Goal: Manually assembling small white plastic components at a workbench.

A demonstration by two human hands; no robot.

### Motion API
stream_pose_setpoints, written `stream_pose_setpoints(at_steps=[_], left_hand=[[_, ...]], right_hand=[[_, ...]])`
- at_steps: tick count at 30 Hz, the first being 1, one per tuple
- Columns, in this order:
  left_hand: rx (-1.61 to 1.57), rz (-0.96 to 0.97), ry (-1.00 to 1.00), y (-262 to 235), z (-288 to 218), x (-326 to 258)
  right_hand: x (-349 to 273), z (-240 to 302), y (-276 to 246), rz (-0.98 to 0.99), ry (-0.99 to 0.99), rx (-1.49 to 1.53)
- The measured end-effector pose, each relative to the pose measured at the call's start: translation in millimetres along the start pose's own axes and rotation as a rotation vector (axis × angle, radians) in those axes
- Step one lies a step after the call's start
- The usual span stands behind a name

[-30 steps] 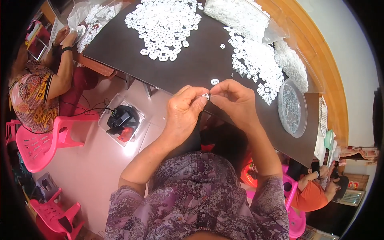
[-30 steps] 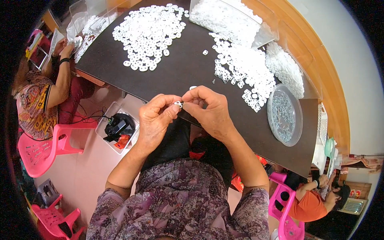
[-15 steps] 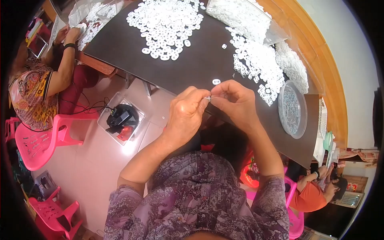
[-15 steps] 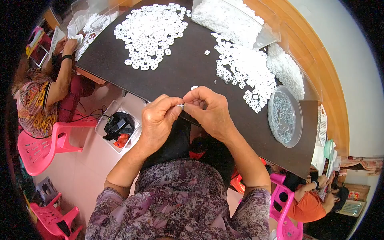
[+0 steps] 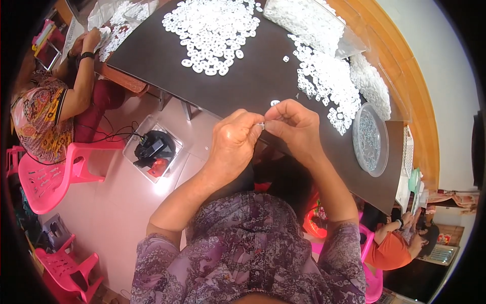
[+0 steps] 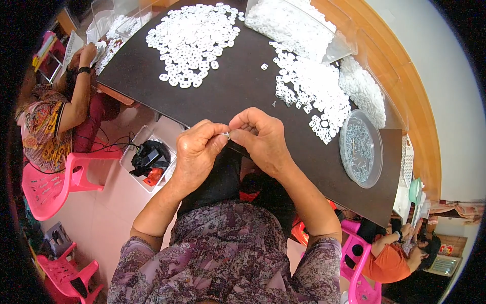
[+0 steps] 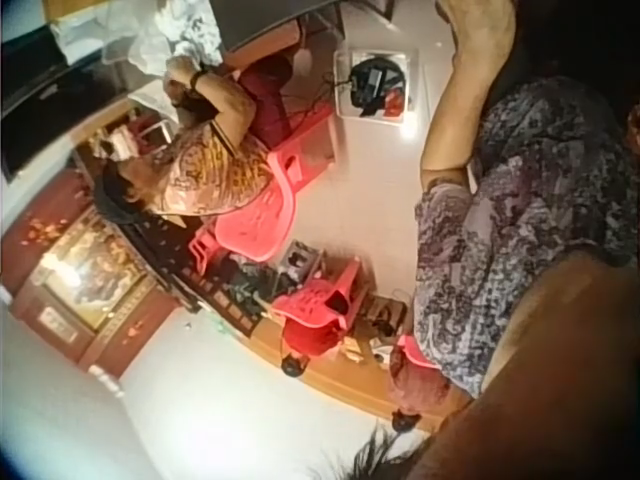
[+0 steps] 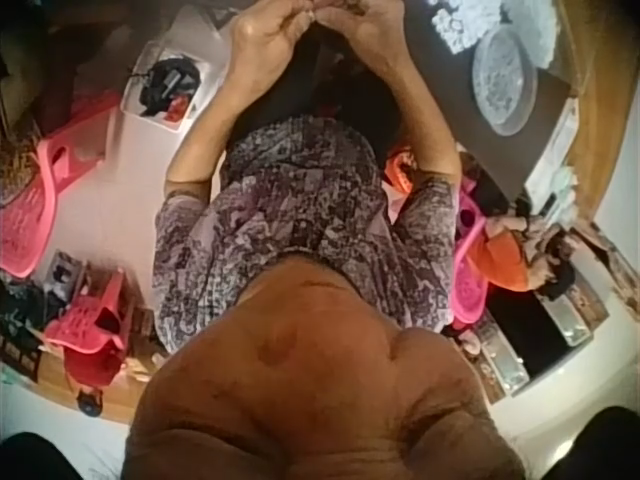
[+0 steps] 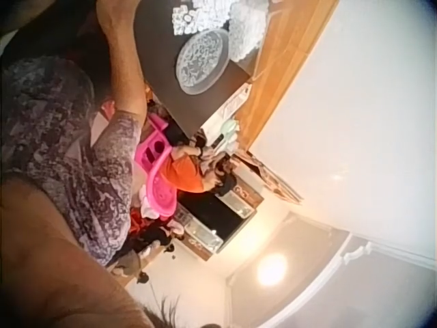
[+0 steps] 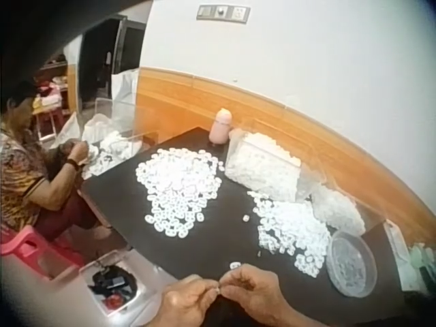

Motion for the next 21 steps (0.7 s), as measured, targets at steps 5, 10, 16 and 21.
stream_pose_setpoints(at_steps=[5,10,16,21], left_hand=[[-0.017,-0.008,-0.04,3,7,-3],[-0.254,-0.054,-0.284,5,19,-7],[-0.298,-0.118,-0.303,6,20,-9],[-0.272,-0.146,-0.27,6,21,-9]], right_hand=[[5,-4,2,-0.016,-0.023,-0.047],[4,0,3,-0.067,-0.04,-0.055],[4,2,5,-0.066,-0.085,-0.034],[4,1,6,-0.081,-0.119,-0.015]])
Point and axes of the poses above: each hand's wrist, its own x-axis towards the middle knuckle, its own y-axis out of the palm, z = x × y, the point moved 4 cm from there along x, towards the middle knuckle, and after that the axes turned 6 degrees about y, right-handed, at the moved point
